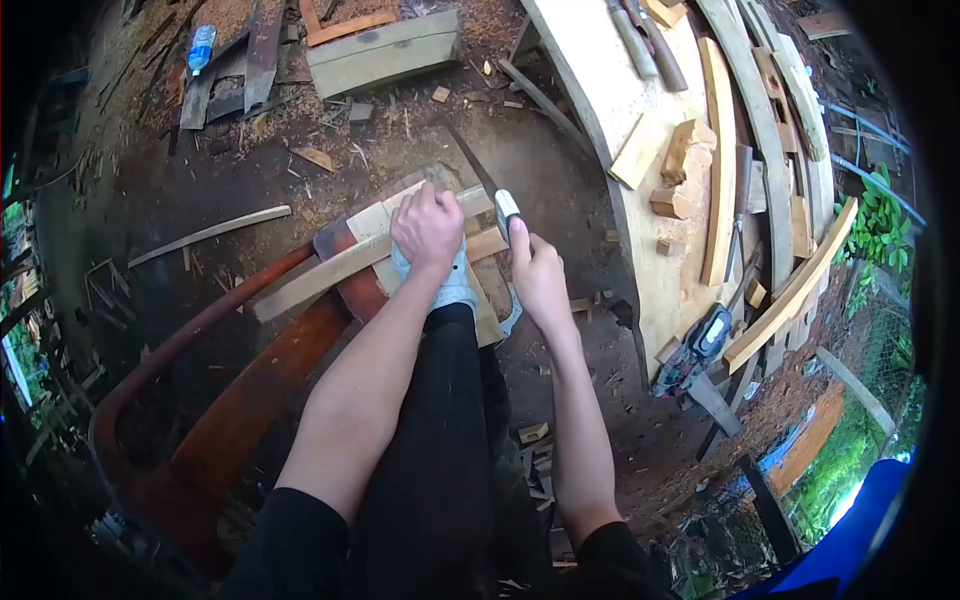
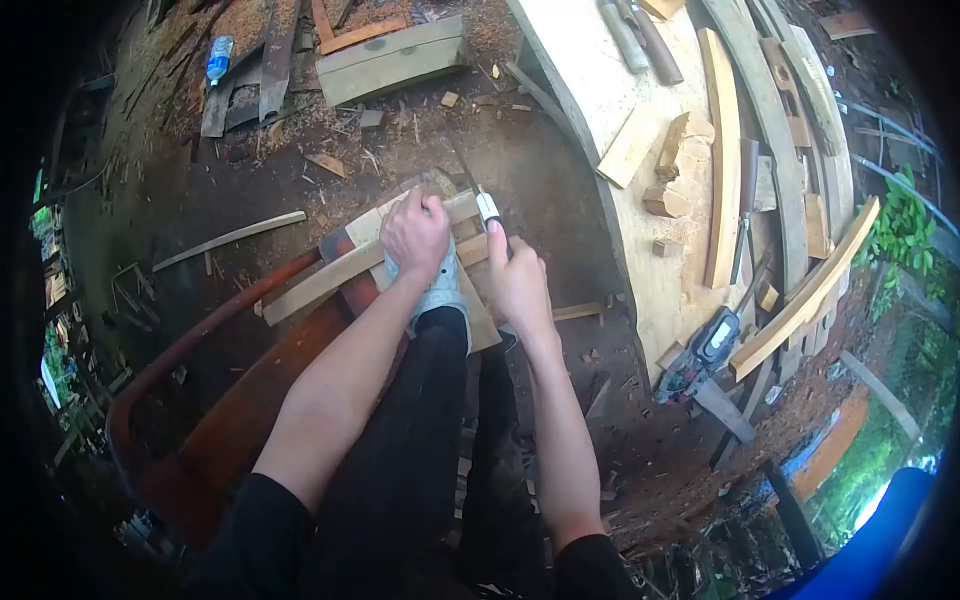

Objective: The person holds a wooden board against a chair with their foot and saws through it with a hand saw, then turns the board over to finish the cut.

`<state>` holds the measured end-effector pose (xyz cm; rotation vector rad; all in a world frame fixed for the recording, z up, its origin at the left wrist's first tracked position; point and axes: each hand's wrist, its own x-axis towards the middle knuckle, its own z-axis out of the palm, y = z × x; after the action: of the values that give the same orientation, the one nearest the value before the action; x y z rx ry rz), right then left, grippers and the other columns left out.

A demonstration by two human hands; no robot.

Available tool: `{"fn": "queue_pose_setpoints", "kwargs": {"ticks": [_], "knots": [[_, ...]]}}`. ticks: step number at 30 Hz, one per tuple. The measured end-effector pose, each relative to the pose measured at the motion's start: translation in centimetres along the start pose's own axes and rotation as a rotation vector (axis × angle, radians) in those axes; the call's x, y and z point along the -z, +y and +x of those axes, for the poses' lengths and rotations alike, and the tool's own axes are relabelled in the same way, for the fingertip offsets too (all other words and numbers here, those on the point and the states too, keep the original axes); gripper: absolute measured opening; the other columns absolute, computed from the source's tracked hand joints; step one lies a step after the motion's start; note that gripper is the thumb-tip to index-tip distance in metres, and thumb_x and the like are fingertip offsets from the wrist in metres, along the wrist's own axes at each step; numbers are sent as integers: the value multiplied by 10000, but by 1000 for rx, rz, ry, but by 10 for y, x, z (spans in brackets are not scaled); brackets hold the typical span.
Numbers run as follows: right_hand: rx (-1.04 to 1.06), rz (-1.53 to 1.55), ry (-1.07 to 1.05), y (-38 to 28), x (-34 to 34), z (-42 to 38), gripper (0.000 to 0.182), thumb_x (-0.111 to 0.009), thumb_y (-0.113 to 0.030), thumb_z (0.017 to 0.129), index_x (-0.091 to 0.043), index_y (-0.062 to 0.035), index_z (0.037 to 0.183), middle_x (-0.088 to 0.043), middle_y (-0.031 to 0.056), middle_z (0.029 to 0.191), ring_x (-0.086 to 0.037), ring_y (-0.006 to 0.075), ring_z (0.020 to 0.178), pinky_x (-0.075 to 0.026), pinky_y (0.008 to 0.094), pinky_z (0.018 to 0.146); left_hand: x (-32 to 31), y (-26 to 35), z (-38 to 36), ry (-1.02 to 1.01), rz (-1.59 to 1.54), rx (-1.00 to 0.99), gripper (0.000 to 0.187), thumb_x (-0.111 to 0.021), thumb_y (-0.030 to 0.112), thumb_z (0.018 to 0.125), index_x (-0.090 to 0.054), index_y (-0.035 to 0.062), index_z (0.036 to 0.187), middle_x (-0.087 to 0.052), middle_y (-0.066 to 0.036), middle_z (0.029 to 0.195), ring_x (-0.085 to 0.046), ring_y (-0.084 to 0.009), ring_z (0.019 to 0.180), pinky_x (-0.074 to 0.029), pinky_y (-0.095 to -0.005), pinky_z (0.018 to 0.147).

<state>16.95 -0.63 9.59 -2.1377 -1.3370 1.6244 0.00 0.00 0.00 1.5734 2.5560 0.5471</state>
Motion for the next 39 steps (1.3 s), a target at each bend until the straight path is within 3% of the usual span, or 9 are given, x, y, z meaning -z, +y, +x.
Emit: {"fn": "queue_pose_setpoints", "kwargs": {"ticks": [3, 5, 10, 16, 22, 24, 27, 33, 39], "knots": [[-80, 26, -59, -4, -8, -27, 653, -536, -552, 1050, -658, 86, 1119, -688, 378, 898, -682, 559, 940, -534, 601, 830, 14, -12, -23, -25, 47, 22, 232, -591, 254, 904, -682, 66, 804, -707, -186, 777, -699, -405, 749, -539, -557, 687], [101, -201, 72, -2, -17, -51, 600, -547, -506, 1053, -650, 85, 1081, -681, 379, 859, -678, 567, 906, -530, 608, 790, 8, -7, -19, -50, 51, 28, 219, -590, 241, 903, -682, 69, 804, -702, -181, 765, -699, -399, 748, -540, -550, 675], [128, 35, 35, 13, 13, -124, 375, -636, -361, 1038, -621, 14, 1035, -652, 295, 707, -669, 516, 706, -509, 557, 619, 5, -3, -9, -25, 38, 20, 203, -600, 229, 895, -669, 67, 793, -705, -176, 769, -694, -391, 738, -534, -547, 662], [-20, -74, -73, 27, 88, -258, 296, -613, -324, 1047, -585, -32, 1012, -606, 200, 665, -669, 449, 624, -496, 492, 574, -2, 1, -1, 14, -4, 8, 185, -614, 215, 882, -650, 69, 774, -670, -171, 725, -672, -388, 705, -522, -550, 647], [24, -130, -33, 20, 53, -159, 272, -599, -274, 1054, -604, -3, 1029, -628, 262, 703, -659, 492, 681, -496, 537, 617, -2, 2, 0, -1, -23, 8, 184, -615, 216, 880, -643, 76, 763, -655, -166, 712, -668, -382, 708, -518, -547, 648], [142, -140, 66, 31, 4, -73, 412, -571, -384, 1059, -651, 16, 1116, -672, 346, 816, -666, 561, 855, -514, 612, 771, -1, 0, -3, -3, -11, 13, 181, -616, 213, 880, -643, 78, 762, -656, -170, 717, -669, -382, 712, -518, -546, 650], [79, -140, 21, -1, -20, 9, 543, -527, -472, 1065, -676, 50, 1063, -679, 380, 875, -666, 576, 923, -529, 606, 820, 2, 2, 4, -2, 47, -6, 184, -619, 207, 866, -654, 85, 733, -665, -136, 699, -674, -320, 716, -550, -485, 680], [37, -115, 76, 5, -30, -5, 579, -524, -499, 1062, -682, 58, 1044, -676, 380, 854, -677, 565, 909, -522, 614, 799, -2, 4, 5, -8, 37, 5, 180, -623, 202, 857, -649, 83, 724, -678, -127, 712, -678, -317, 728, -552, -472, 687], [83, -125, -23, 27, 41, -165, 270, -601, -255, 1058, -594, 12, 1021, -612, 222, 656, -661, 471, 657, -493, 505, 590, 1, 7, 2, -29, 51, 18, 163, -627, 192, 848, -653, 79, 734, -697, -103, 735, -676, -311, 748, -545, -466, 691]]}}
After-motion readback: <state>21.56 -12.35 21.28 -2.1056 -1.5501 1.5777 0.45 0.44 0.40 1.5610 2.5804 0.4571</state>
